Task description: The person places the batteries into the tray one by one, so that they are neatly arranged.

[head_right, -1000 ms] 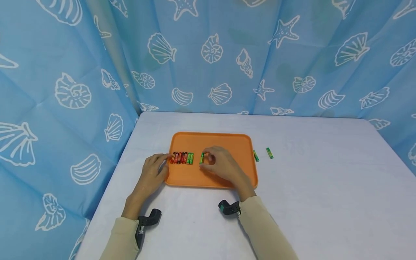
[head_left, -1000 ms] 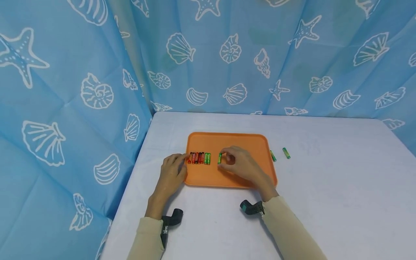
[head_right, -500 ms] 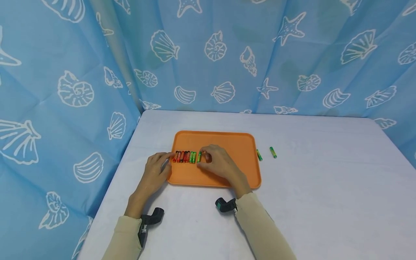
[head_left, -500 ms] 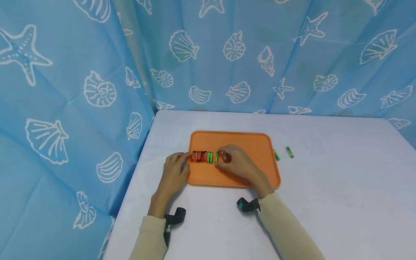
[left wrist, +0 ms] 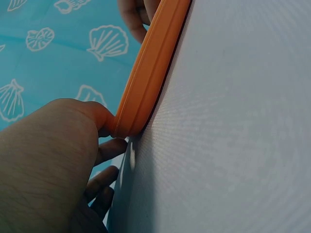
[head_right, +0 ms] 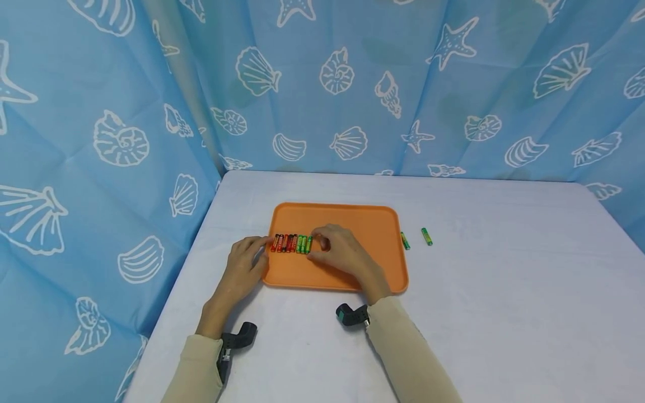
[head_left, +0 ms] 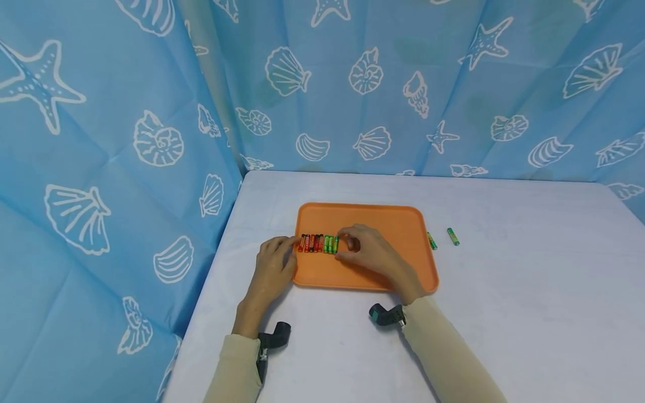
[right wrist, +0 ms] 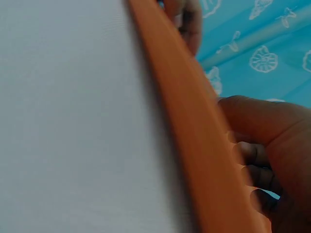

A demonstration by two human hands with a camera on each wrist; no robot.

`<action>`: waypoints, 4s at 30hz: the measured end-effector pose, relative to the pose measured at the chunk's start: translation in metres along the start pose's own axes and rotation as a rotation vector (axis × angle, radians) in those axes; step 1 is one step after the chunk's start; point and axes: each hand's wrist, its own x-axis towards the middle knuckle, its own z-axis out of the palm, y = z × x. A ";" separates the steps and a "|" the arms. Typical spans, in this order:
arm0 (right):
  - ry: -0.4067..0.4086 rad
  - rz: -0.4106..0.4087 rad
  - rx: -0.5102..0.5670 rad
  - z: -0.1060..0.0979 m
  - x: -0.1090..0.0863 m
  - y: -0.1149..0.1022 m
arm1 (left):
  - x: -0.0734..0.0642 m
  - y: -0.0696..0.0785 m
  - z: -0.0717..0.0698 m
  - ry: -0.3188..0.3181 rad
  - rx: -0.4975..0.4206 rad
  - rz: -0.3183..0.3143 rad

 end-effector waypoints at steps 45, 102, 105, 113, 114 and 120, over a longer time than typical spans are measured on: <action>0.187 0.293 -0.090 -0.148 -0.109 0.130 | -0.003 0.002 0.001 -0.002 -0.034 0.016; 0.117 0.063 -0.092 -0.105 -0.078 0.068 | -0.003 0.002 0.003 0.012 -0.028 0.023; 0.124 0.034 -0.089 -0.099 -0.078 0.062 | -0.005 0.002 0.004 0.009 -0.024 0.022; 0.103 -0.041 -0.048 -0.082 -0.073 0.043 | -0.006 0.003 0.002 0.026 -0.020 0.036; 0.097 -0.041 -0.043 -0.080 -0.072 0.042 | -0.006 0.003 0.002 0.029 -0.019 0.040; 0.094 -0.042 -0.028 -0.071 -0.070 0.037 | -0.006 0.003 0.002 0.034 -0.008 0.050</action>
